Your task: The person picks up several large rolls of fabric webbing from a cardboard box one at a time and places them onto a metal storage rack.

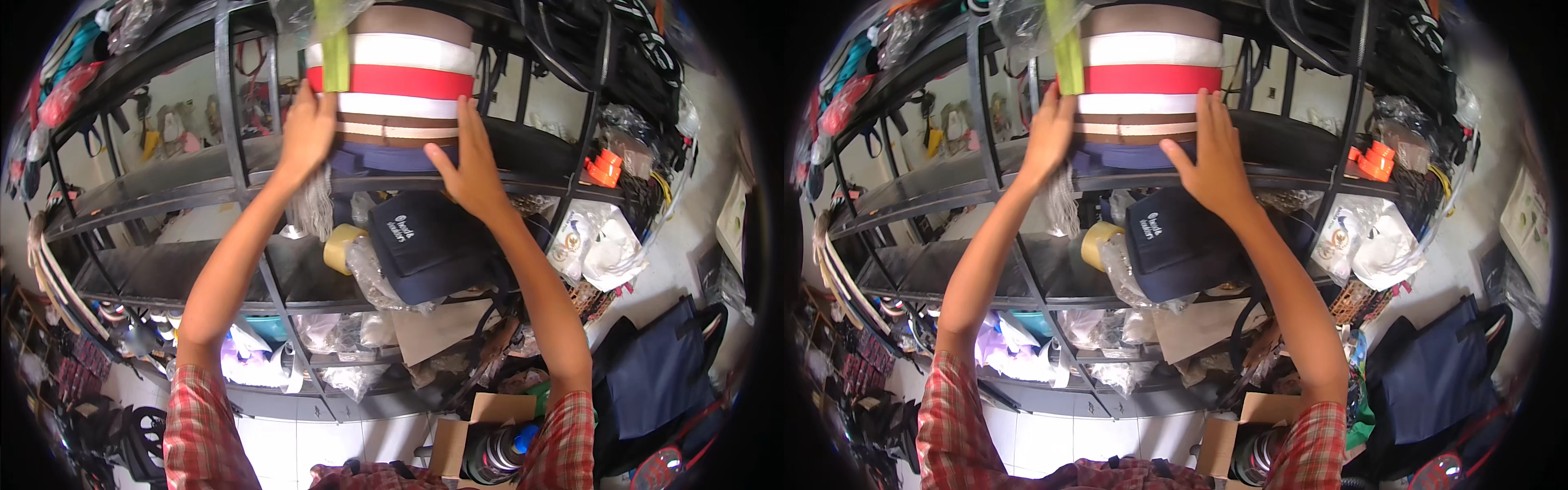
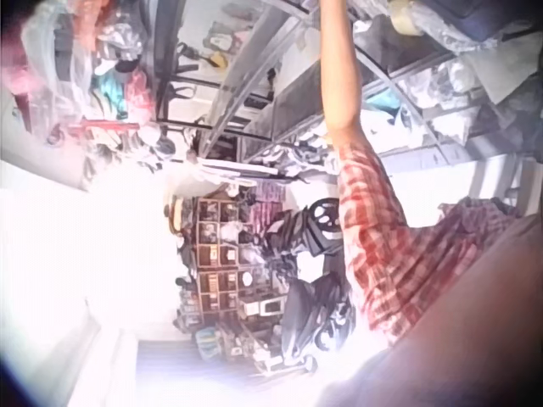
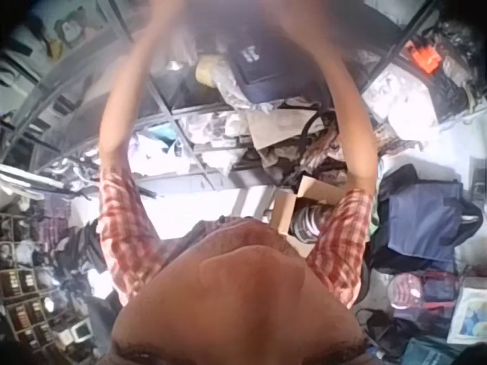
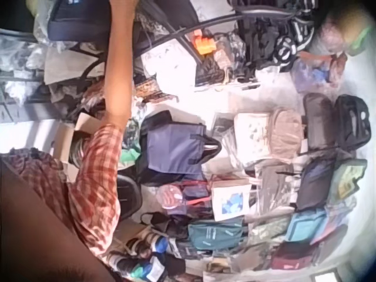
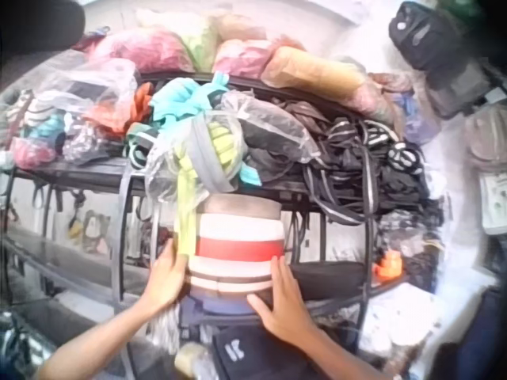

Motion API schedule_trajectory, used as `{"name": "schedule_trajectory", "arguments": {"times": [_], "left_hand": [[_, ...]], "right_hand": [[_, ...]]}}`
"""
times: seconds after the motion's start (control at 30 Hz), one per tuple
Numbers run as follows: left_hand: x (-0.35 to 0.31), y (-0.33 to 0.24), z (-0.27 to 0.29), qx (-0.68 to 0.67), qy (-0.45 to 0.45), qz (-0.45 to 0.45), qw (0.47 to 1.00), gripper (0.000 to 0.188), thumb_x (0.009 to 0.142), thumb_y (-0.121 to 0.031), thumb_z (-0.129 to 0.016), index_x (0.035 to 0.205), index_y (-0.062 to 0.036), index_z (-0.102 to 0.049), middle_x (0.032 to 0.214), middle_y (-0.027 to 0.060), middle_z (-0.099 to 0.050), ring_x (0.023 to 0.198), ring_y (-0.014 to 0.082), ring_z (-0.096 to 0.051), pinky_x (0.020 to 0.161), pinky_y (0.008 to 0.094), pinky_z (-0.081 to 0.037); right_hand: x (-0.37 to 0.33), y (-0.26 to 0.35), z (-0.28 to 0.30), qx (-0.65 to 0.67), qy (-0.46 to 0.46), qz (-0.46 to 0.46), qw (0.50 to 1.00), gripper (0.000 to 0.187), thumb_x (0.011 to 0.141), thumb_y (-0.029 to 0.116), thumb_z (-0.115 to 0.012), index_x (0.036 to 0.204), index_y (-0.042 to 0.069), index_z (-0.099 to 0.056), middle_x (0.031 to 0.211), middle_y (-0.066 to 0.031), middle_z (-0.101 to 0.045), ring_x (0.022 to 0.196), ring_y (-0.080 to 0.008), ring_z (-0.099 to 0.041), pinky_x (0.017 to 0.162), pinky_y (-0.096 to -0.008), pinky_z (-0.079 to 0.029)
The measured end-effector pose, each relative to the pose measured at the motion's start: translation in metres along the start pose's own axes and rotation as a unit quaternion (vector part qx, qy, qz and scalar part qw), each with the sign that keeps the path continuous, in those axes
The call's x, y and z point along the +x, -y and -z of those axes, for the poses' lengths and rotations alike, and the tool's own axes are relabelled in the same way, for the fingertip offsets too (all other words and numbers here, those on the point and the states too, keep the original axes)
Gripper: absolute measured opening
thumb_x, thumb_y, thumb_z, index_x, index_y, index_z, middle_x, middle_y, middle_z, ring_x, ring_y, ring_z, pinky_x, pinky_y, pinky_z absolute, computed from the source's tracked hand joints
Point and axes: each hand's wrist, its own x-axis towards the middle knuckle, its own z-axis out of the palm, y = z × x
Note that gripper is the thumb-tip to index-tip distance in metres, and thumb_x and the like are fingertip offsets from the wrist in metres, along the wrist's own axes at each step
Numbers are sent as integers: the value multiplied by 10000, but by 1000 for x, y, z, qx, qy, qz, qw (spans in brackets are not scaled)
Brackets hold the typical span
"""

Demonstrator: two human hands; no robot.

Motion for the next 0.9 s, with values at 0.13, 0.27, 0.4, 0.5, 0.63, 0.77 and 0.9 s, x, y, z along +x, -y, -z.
{"name": "schedule_trajectory", "arguments": {"times": [0.13,0.27,0.4,0.5,0.63,0.77,0.9], "left_hand": [[-18,9,7,46,16,-74,996,658,921,-373,-528,1329,127,-399,1258,325,-521,1207,406,-510,1017,381,-377],[-21,5,24,23,46,-69,996,636,901,-348,-569,1329,102,-427,1248,310,-541,1114,356,-589,963,363,-425],[-18,13,33,20,51,-62,997,542,885,-299,-581,1297,44,-503,1072,230,-650,785,218,-617,769,329,-467],[3,9,40,-62,11,-24,998,364,887,-288,-578,1114,-7,-627,962,170,-674,832,210,-628,792,315,-472],[59,-13,41,-98,35,54,993,636,922,-498,-393,1221,42,-549,1174,269,-594,1128,376,-562,964,405,-406],[99,-3,18,-131,93,67,985,819,926,-616,-299,1390,56,-373,1424,266,-391,1337,362,-370,1087,402,-288],[104,8,8,-157,166,76,971,932,907,-699,-252,1445,62,-257,1490,241,-296,1391,329,-283,1127,407,-226]], "right_hand": [[2,2,1,14,-16,-13,1000,721,897,300,-616,1427,-52,-278,1445,-325,-294,1367,-429,-281,1108,-450,-245],[8,6,6,47,-18,-43,998,599,929,240,-572,1414,-16,-330,1427,-252,-367,1345,-383,-337,1100,-412,-278],[15,4,11,49,-42,-43,997,436,936,153,-533,1339,14,-442,1316,-223,-484,1190,-342,-485,1013,-384,-369],[41,-23,25,71,-63,-102,990,354,939,128,-504,1272,6,-504,1223,-193,-567,976,-316,-595,923,-369,-427],[109,-56,43,141,-55,-257,954,646,964,489,-421,1371,-13,-424,1373,-176,-479,1269,-276,-453,1056,-366,-305],[127,-45,32,179,-17,-234,956,679,975,528,-346,1404,2,-383,1450,-181,-394,1341,-292,-370,1092,-353,-265],[118,-32,29,246,46,-262,932,743,967,574,-337,1459,20,-281,1492,-166,-320,1345,-287,-352,1096,-377,-272]]}}
